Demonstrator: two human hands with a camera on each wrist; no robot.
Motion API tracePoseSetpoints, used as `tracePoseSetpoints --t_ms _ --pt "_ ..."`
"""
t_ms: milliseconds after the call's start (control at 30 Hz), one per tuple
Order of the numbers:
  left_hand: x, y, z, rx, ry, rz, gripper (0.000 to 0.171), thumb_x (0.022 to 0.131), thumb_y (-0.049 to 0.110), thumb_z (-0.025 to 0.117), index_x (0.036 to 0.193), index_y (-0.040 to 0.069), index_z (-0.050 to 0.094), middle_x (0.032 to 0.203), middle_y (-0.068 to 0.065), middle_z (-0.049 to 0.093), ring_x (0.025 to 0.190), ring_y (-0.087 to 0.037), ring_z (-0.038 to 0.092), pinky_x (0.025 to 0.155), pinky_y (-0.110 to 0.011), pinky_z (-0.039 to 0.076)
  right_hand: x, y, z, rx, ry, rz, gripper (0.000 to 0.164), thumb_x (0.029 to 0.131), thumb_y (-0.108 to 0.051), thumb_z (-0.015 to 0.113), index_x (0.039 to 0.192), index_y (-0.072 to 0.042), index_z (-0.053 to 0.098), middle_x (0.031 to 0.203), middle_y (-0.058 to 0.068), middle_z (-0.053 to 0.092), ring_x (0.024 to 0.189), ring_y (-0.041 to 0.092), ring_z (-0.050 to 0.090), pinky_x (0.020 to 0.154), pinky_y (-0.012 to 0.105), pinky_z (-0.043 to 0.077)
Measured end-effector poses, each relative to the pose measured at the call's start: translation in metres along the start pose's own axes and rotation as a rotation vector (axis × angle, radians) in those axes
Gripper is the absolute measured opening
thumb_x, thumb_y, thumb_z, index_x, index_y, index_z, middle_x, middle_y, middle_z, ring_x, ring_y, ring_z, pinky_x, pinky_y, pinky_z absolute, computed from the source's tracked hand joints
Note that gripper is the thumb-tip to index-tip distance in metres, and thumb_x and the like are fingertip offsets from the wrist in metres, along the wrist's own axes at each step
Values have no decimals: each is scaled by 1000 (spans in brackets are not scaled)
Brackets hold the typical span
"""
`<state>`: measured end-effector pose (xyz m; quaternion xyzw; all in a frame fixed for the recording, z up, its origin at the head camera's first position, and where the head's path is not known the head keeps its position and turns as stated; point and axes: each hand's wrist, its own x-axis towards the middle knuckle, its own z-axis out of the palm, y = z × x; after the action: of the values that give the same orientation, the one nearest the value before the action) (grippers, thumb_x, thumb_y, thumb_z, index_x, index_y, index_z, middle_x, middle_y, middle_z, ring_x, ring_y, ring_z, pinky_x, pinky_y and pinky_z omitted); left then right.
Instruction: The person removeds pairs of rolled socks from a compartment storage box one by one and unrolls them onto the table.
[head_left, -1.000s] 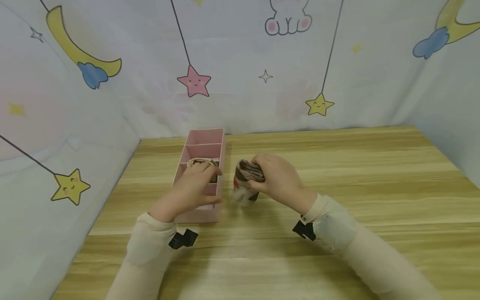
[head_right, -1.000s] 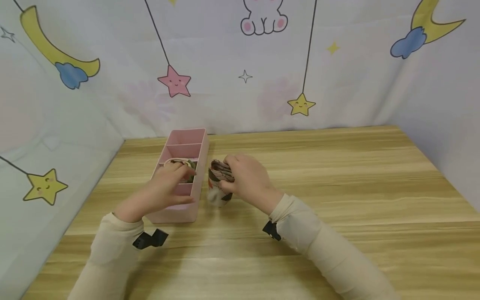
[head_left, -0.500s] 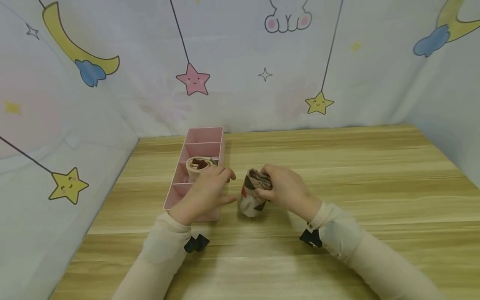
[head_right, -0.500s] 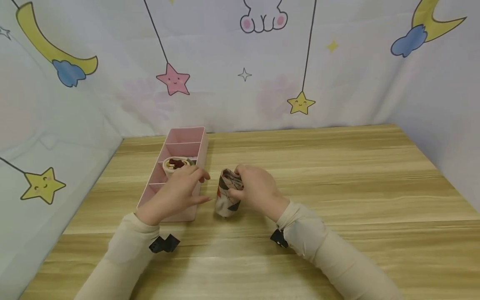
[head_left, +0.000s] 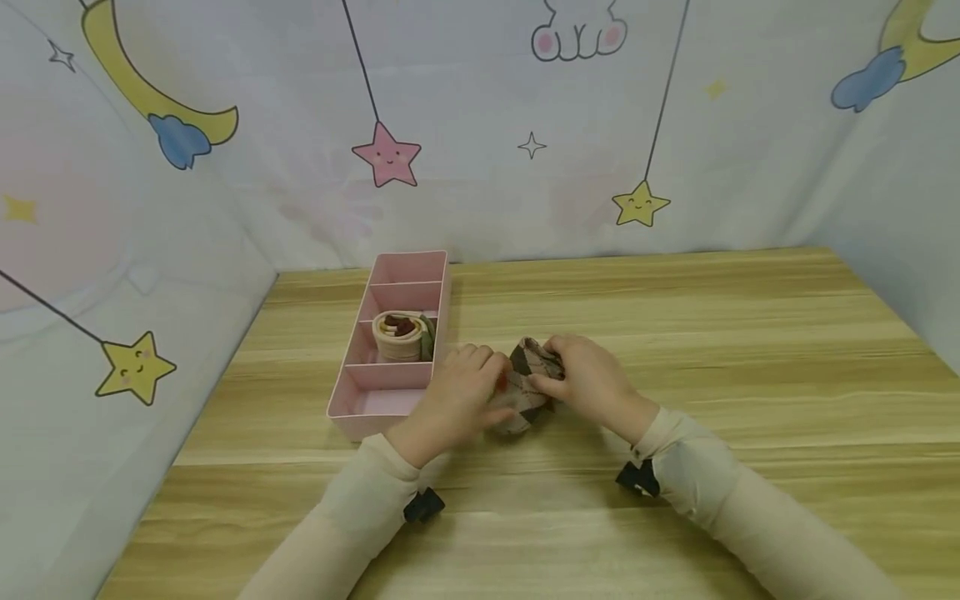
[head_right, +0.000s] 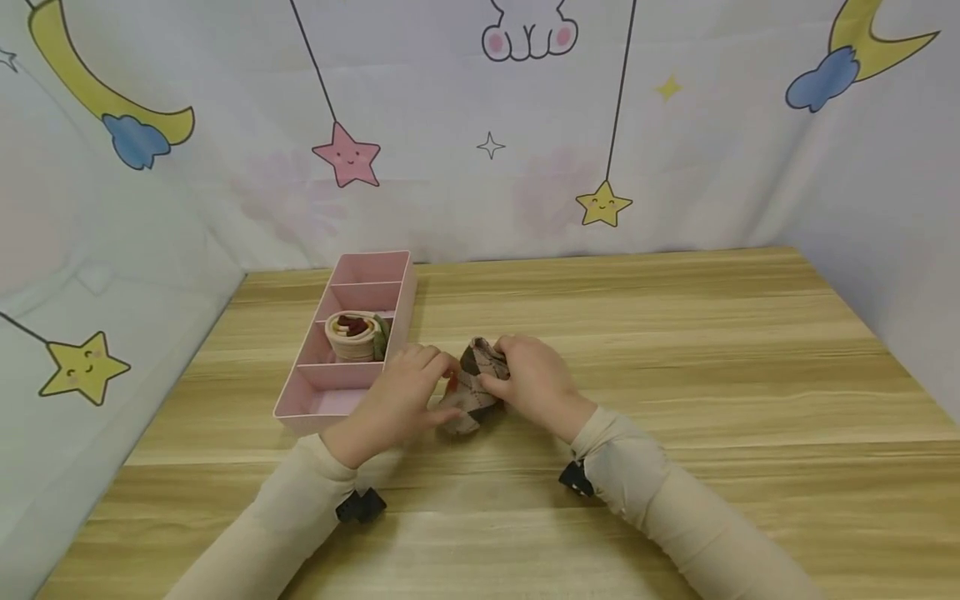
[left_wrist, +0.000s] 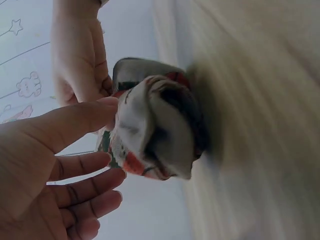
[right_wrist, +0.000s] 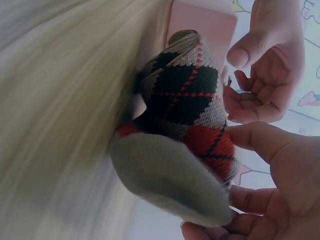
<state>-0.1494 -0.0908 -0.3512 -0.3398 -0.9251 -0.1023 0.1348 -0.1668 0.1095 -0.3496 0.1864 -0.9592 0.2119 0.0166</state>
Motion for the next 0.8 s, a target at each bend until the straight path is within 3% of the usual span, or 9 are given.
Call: tracePoseSetpoints --t_ms 167,367,500,800 --pt "2 5 6 12 -49 -16 51 74 44 78 108 12 59 99 -1 60 95 -20 54 84 -35 42 1 9 0 38 -5 16 43 87 -32 69 115 1 62 98 13 68 84 22 62 73 38 51" --pt "7 8 11 14 -53 -1 51 76 42 78 115 11 61 107 -3 62 100 -21 56 86 -36 42 -2 19 1 93 -36 39 56 89 -30 67 133 -2 46 80 7 66 60 14 56 57 29 46" --pt "10 7 15 25 -36 9 49 75 39 80 113 13 62 106 -2 63 99 -20 56 83 -34 41 -4 23 2 106 -31 26 50 90 -29 67 128 -4 47 72 3 62 52 10 48 51 25 39" --pt "13 4 18 29 -20 10 37 76 31 79 103 11 62 102 -2 63 96 -20 55 80 -33 40 -6 26 3 80 -30 36 44 90 -31 65 120 -3 50 78 6 65 55 12 50 53 26 40"
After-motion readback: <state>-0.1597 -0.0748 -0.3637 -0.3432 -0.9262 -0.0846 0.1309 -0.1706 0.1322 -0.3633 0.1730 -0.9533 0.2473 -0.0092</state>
